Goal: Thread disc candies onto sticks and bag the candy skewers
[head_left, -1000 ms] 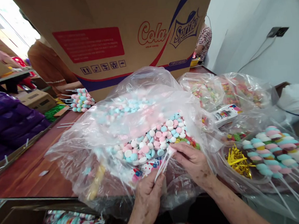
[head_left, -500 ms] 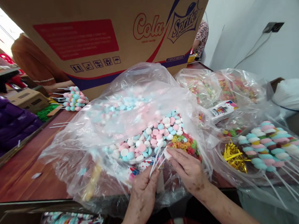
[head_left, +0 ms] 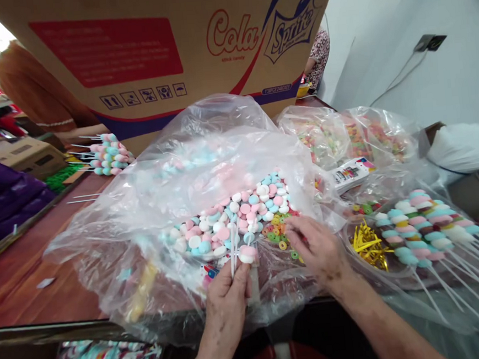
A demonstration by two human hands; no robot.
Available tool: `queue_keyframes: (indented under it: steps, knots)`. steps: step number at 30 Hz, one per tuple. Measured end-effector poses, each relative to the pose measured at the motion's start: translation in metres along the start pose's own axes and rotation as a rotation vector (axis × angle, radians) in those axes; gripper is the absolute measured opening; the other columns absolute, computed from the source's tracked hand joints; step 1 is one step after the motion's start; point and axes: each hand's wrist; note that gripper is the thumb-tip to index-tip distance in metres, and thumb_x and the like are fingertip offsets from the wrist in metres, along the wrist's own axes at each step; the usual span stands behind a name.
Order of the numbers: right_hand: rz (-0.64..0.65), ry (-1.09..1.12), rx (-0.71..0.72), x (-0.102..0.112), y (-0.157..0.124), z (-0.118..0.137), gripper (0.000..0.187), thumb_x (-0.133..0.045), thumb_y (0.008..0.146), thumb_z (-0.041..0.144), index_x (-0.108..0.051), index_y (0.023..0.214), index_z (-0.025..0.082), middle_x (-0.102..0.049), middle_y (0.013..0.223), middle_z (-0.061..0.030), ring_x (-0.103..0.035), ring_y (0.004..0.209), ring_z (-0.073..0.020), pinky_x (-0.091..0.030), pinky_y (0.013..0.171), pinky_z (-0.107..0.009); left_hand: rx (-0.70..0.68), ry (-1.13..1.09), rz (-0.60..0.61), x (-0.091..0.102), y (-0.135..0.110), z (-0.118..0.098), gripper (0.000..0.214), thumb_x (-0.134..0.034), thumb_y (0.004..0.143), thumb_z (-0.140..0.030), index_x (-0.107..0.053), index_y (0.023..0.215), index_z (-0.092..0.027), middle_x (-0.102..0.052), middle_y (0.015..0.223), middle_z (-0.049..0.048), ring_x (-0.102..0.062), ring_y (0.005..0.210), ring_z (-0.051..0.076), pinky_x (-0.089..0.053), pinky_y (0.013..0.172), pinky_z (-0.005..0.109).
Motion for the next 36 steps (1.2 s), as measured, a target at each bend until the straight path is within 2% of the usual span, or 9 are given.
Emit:
queue_keyframes:
  steps: [4,6,13,17,23,26,29,31,36]
  knots:
    - [0.274,-0.271,0.066,-0.001,0.000,-0.009,0.012,-0.054,0.089,0.017,-0.066,0.091,0.017,-0.066,0.086,-0.0091,-0.060,0.084,-0.0257,-0.052,0.076,-0.041,0.031,-0.063,-0.009,0.001,-0.002,0.001,0.042,-0.064,0.077,-0.056,-0.056,0.065,-0.016,-0.041,0.044,-0.0081,-0.025,0.037,0.005,-0.015,0.039,0.021]
    - [0.342,-0.342,0.080,-0.007,-0.004,-0.007,0.014,-0.053,0.087,0.013,-0.066,0.086,0.017,-0.065,0.085,-0.0091,-0.059,0.085,-0.0260,-0.050,0.077,-0.040,0.032,-0.072,-0.005,0.002,-0.003,0.001,0.043,-0.064,0.078,-0.056,-0.055,0.063,-0.016,-0.042,0.044,-0.0078,-0.025,0.037,0.005,-0.015,0.039,0.020]
    - [0.297,-0.223,0.077,-0.010,0.018,-0.012,0.021,-0.049,0.090,0.011,-0.067,0.096,0.021,-0.065,0.092,-0.0060,-0.059,0.088,-0.0203,-0.047,0.083,-0.033,0.040,-0.067,0.000,0.003,-0.004,-0.002,0.042,-0.064,0.078,-0.054,-0.054,0.063,-0.016,-0.042,0.044,-0.0076,-0.025,0.038,0.005,-0.015,0.040,0.021]
    - [0.419,-0.314,0.162,-0.019,0.032,-0.005,0.020,-0.054,0.085,0.005,-0.068,0.084,0.019,-0.066,0.083,-0.0076,-0.059,0.089,-0.0230,-0.047,0.082,-0.033,0.027,-0.057,-0.003,0.005,-0.004,0.001,0.036,-0.064,0.079,-0.050,-0.057,0.069,-0.016,-0.043,0.044,-0.0077,-0.027,0.039,0.006,-0.016,0.040,0.021]
    - [0.386,-0.242,0.119,-0.025,0.030,-0.006,0.020,-0.053,0.085,0.004,-0.067,0.081,0.017,-0.068,0.084,-0.0091,-0.060,0.088,-0.0230,-0.047,0.083,-0.035,0.027,0.013,0.041,0.010,-0.006,0.002,0.033,-0.060,0.083,-0.049,-0.060,0.076,-0.017,-0.043,0.048,-0.0076,-0.025,0.041,0.008,-0.015,0.042,0.022]
    - [0.310,0.025,-0.060,-0.021,0.029,-0.013,0.015,-0.052,0.091,0.018,-0.066,0.094,0.018,-0.069,0.087,-0.0054,-0.062,0.080,-0.0174,-0.050,0.073,-0.030,-0.045,0.122,0.064,0.009,-0.006,-0.001,0.039,-0.056,0.086,-0.049,-0.053,0.061,-0.018,-0.040,0.048,-0.0063,-0.030,0.045,0.010,-0.019,0.045,0.023]
    - [0.227,0.698,-0.477,-0.016,0.028,-0.013,0.020,-0.064,0.084,0.034,-0.063,0.096,0.017,-0.069,0.078,-0.0018,-0.061,0.064,-0.0134,-0.047,0.053,-0.023,-0.123,0.220,0.125,0.006,-0.006,-0.005,0.040,-0.051,0.088,-0.045,-0.050,0.058,-0.019,-0.042,0.048,-0.0053,-0.037,0.049,0.012,-0.025,0.050,0.023]
    - [0.196,1.014,-0.664,-0.014,0.027,-0.009,0.029,-0.075,0.073,0.037,-0.062,0.088,0.017,-0.068,0.070,-0.0005,-0.060,0.058,-0.0122,-0.045,0.049,-0.021,-0.131,0.257,0.158,0.005,-0.006,-0.007,0.038,-0.049,0.089,-0.044,-0.054,0.061,-0.019,-0.044,0.048,-0.0052,-0.040,0.049,0.012,-0.027,0.051,0.023]
    - [0.138,1.186,-0.743,-0.015,0.027,-0.002,0.031,-0.083,0.063,0.035,-0.061,0.077,0.017,-0.069,0.066,0.0003,-0.059,0.053,-0.0102,-0.046,0.050,-0.021,-0.122,0.301,0.168,0.003,-0.006,-0.009,0.034,-0.049,0.089,-0.043,-0.061,0.069,-0.018,-0.045,0.049,-0.0051,-0.042,0.050,0.013,-0.028,0.051,0.022]
Point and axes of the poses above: each hand's wrist, its own y-axis towards the middle knuckle, its own x-axis out of the back of the hand, z = x × y
